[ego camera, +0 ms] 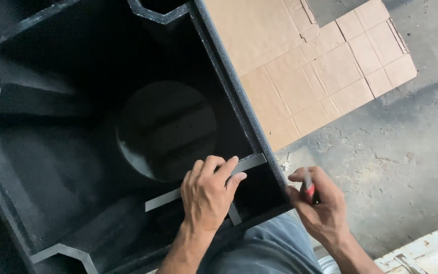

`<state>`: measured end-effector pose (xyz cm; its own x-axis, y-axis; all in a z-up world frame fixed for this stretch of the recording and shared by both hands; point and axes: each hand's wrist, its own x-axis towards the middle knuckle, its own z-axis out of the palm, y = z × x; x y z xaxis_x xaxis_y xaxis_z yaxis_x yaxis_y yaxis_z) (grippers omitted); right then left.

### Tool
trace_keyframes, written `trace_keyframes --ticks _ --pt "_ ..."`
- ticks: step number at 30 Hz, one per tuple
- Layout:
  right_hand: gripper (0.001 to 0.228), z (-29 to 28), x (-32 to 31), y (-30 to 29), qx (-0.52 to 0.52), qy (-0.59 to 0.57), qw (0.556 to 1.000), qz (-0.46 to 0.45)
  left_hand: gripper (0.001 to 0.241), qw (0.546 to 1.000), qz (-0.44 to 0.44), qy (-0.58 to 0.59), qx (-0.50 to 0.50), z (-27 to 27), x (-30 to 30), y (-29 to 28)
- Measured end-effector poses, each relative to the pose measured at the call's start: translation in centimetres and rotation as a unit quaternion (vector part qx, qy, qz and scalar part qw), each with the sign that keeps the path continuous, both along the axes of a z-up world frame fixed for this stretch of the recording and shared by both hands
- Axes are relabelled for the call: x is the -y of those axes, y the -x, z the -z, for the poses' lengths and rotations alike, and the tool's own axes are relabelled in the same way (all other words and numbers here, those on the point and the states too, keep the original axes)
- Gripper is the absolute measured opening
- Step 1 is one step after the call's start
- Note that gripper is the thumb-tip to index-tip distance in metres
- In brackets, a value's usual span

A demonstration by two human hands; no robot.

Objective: Applying and trimming foam adhesive strips to the internal edges of a wooden speaker cabinet.

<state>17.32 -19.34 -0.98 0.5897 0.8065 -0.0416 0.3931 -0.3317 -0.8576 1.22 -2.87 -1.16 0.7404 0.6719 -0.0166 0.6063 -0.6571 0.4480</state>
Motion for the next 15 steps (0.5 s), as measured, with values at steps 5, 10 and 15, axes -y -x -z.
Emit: trace_keyframes --ticks 5,10,15 --pt "0.010 -1.0 -0.7 0.5 0.073 0.023 0.981 -0.176 0.033 1.000 -0.016 -0.019 -0.009 -0.4 0.1 -0.7" --pt "0.020 -0.9 -2.3 0.8 0.080 0.072 0.962 -0.252 0.026 1.000 -0.031 0.003 -0.001 -0.4 0.4 -1.0" --pt "0.018 -0.6 -2.6 0.8 0.125 0.091 0.954 -0.258 0.027 0.999 -0.038 0.003 0.015 -0.2 0.5 -1.1"
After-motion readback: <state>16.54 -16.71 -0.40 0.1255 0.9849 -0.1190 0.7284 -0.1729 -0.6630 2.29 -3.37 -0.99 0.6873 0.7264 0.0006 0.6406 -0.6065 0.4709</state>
